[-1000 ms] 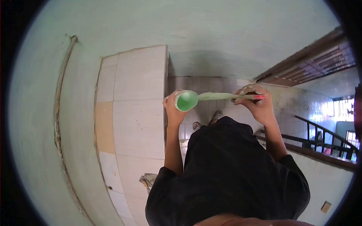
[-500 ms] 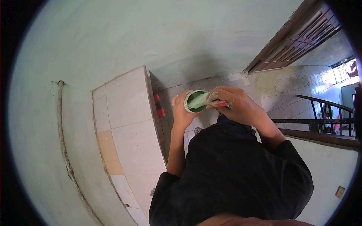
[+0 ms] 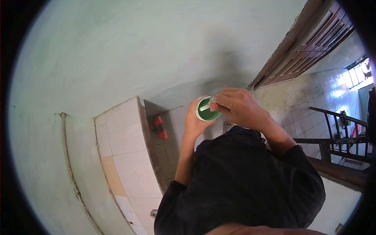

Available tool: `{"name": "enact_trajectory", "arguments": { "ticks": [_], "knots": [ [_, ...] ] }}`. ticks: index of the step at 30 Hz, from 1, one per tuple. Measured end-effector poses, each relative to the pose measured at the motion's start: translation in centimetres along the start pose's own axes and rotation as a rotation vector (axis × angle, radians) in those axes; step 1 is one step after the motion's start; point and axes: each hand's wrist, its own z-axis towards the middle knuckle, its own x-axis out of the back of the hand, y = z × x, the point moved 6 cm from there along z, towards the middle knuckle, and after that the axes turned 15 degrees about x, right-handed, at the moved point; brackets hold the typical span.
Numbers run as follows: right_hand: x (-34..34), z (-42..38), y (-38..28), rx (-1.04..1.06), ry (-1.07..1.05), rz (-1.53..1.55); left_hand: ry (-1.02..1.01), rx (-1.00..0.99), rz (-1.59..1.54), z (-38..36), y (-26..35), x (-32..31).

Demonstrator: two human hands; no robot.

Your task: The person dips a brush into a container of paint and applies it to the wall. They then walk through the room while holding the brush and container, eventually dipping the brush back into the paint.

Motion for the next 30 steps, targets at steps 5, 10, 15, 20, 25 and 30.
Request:
{"name": "enact_trajectory", "arguments": {
  "ticks": [5,10,15,20,25,30],
  "knots": [
    [2.2,-0.7,3.3,0.044,-0.026,-0.103,-0.007,0.016,-0.068,2.7,1.2,-3.8],
    [2.0,-2.0,5.7,0.011,-0.107,-0.16,-0.017,0.02,-0.092,4.1,2.3,-5.3],
    [2.6,-1.9,6.1,0.002,-0.002,-0.167,-0.045,-0.032,-0.082,5.9,2.0,-5.5],
    [2.1,-1.8,5.7,-0.003,0.015,-0.217,-0.105,-0.019,0.021,6.6,2.1,-5.7],
    [1.2,-1.8,6.0,-0.093,0.032,-0.242,-0.134,-0.009,0.032,6.8,1.9,-5.0],
    [0.5,-1.4,5.7,-0.128,0.074,-0.247,-0.173,-0.021,0.024,6.9,2.0,-3.8]
  ]
}}
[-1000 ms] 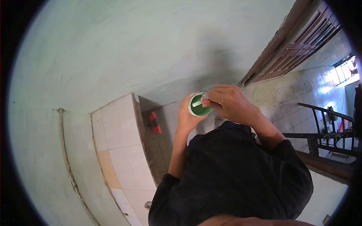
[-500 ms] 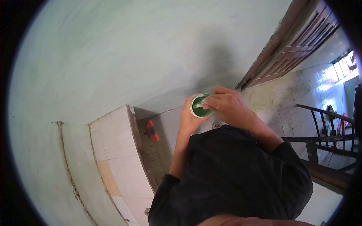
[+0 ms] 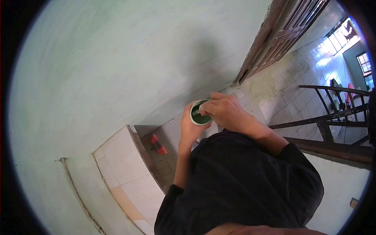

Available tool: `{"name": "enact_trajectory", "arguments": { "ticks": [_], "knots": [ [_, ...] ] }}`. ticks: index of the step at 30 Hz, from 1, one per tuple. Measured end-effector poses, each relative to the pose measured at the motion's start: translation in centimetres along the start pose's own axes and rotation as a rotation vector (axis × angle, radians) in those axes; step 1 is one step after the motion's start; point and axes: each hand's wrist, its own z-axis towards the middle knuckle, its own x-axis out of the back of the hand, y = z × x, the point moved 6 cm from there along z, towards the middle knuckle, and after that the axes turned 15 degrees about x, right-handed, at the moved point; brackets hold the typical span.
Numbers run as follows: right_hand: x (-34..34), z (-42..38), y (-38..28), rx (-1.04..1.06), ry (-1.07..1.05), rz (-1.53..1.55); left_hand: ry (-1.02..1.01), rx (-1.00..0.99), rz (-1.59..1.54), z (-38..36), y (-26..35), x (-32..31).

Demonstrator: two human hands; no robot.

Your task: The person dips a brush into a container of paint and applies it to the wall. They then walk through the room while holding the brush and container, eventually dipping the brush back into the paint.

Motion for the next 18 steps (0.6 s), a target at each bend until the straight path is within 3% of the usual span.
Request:
{"name": "enact_trajectory", "arguments": {
  "ticks": [9,16,18],
  "knots": [
    [2.6,1.7,-2.2,-0.048,0.102,-0.051,-0.049,0.03,-0.04,1.3,0.6,2.4],
    [0.9,2.7,-2.3,-0.067,-0.005,-0.112,-0.052,-0.182,0.085,1.1,1.9,3.6],
    [1.3,3.0,-2.7,-0.071,-0.021,-0.125,-0.093,-0.094,0.01,1.1,2.2,3.8]
  ]
}}
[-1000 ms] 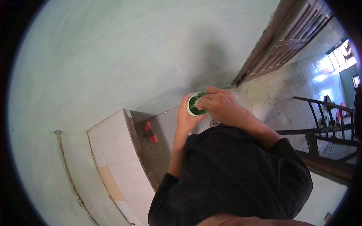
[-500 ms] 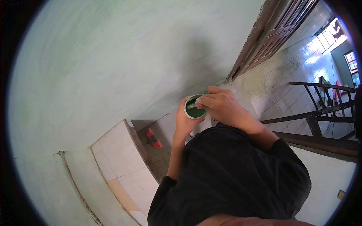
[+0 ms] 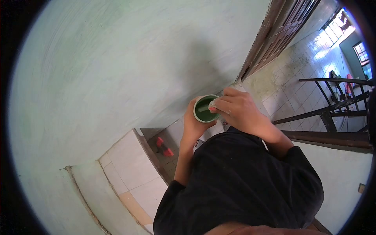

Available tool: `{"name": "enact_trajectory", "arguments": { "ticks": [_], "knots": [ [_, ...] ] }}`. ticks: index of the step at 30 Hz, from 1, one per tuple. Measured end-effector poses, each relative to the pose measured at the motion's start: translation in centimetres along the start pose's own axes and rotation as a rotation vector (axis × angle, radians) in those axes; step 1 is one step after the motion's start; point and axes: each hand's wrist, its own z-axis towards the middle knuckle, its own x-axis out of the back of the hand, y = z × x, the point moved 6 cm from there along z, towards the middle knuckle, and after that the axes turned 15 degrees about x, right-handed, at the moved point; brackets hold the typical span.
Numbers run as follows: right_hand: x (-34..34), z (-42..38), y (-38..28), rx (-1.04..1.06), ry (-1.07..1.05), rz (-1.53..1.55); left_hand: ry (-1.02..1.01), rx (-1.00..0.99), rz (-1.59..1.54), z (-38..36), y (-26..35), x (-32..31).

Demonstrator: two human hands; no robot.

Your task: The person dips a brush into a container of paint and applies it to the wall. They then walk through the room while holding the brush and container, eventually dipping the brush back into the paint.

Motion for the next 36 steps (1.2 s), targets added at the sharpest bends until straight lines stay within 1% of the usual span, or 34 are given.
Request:
{"name": "enact_trajectory", "arguments": {
  "ticks": [1,3,5,6,8,9,11,13,17,21,23,26,29,32,34,36],
  "knots": [
    [0.9,0.0,-0.5,0.003,0.031,0.022,-0.027,0.089,-0.082,0.1,-0.2,0.1],
    [1.9,-0.3,-1.5,0.012,0.058,0.047,-0.05,0.108,-0.104,0.3,-0.8,0.1],
    [3.0,-0.9,-2.5,0.057,0.178,0.135,-0.069,0.125,-0.125,0.5,-1.0,0.2],
    [3.2,-1.3,-3.0,0.063,0.177,0.135,-0.053,0.106,-0.132,0.5,-0.8,0.3],
    [3.3,-2.0,-4.0,0.108,0.108,0.129,-0.035,0.084,-0.14,0.5,-0.1,0.6],
    [3.3,-2.3,-4.1,0.114,0.106,0.127,-0.039,0.086,-0.141,0.4,0.5,0.7],
    [3.3,-2.9,-4.5,0.19,0.127,0.08,-0.038,0.085,-0.147,0.3,1.5,1.1],
    [3.1,-3.4,-4.5,0.215,0.126,0.064,-0.012,0.111,-0.068,0.3,2.2,1.5],
    [3.2,-3.8,-4.8,0.258,0.132,-0.011,0.001,0.098,-0.067,0.3,2.8,1.9],
    [2.9,-4.6,-4.9,0.279,0.148,-0.044,-0.006,0.125,-0.072,0.3,2.5,1.6],
    [2.4,-5.7,-4.4,0.236,0.155,-0.069,-0.003,0.122,-0.078,0.2,2.5,1.4],
    [2.6,-5.8,-4.4,0.248,0.196,-0.068,0.021,0.116,-0.054,0.1,2.5,1.3],
    [3.2,-4.9,-4.9,0.309,0.183,-0.076,0.048,0.085,-0.059,0.1,2.5,1.2],
    [3.1,-5.6,-4.9,0.303,0.185,-0.108,0.07,0.083,-0.025,0.0,2.9,1.3],
    [3.1,-5.9,-4.9,0.312,0.206,-0.107,0.142,0.024,0.011,-0.2,3.7,1.7],
    [3.3,-6.1,-4.9,0.322,0.228,-0.108,0.137,0.056,-0.008,0.0,3.2,1.7]
  ]
}}
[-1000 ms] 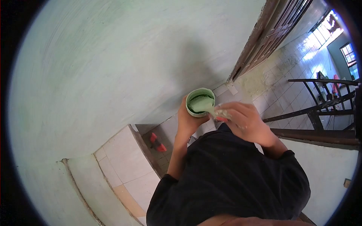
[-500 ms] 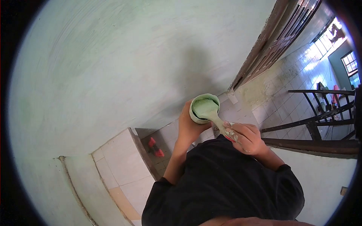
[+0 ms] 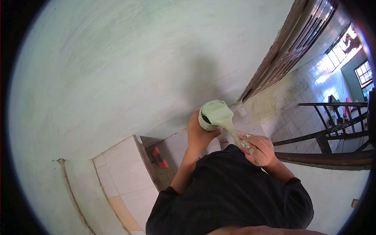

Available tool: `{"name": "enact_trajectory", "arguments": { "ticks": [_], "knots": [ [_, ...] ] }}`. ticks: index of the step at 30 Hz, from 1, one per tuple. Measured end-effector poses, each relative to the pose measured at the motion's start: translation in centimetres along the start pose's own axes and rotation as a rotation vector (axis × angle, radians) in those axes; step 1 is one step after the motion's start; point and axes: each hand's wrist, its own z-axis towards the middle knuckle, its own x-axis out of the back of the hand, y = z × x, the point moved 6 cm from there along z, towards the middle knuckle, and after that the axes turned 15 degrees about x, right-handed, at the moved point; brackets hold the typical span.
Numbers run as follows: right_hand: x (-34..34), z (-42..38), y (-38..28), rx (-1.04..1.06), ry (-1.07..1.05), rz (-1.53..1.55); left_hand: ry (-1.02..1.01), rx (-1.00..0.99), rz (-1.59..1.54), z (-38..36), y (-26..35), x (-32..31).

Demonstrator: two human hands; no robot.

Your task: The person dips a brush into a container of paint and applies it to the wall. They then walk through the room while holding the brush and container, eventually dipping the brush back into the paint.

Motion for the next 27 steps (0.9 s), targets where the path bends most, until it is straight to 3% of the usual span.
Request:
{"name": "enact_trajectory", "arguments": {
  "ticks": [3,6,8,9,11,12,13,15,19,21,27],
  "knots": [
    [0.5,0.0,0.1,-0.028,0.04,0.005,-0.015,0.036,-0.013,0.1,-0.4,0.2],
    [0.7,-0.5,0.4,-0.183,0.09,-0.002,-0.008,0.036,-0.024,-0.1,-0.4,0.3],
    [0.9,-2.4,1.7,-0.459,0.342,0.112,0.006,0.025,-0.036,0.0,-0.5,0.5],
    [0.6,-2.1,1.7,-0.452,0.341,0.109,0.015,0.016,-0.039,0.1,-0.7,0.5],
    [0.5,-3.4,3.1,-0.768,0.74,0.349,0.022,-0.005,-0.047,0.1,-0.4,0.6],
    [0.3,-4.6,3.7,-0.838,0.772,0.339,0.013,0.007,-0.052,0.0,-0.1,0.7],
    [0.1,-4.5,4.0,-0.832,0.774,0.33,0.004,0.019,-0.056,-0.1,0.0,0.7],
    [-0.9,-5.0,5.3,-0.948,1.04,0.576,0.001,0.027,-0.076,-0.2,-0.2,0.6],
    [-2.8,-6.1,6.5,-1.044,1.183,0.803,-0.034,0.037,-0.112,-0.8,0.1,0.7],
    [-5.0,-6.9,6.8,-1.13,1.324,1.164,-0.05,0.016,-0.111,-1.0,0.1,0.9],
    [-5.5,-3.1,5.9,-1.029,1.353,1.287,-0.085,-0.015,-0.162,-1.8,-0.2,1.9]
  ]
}}
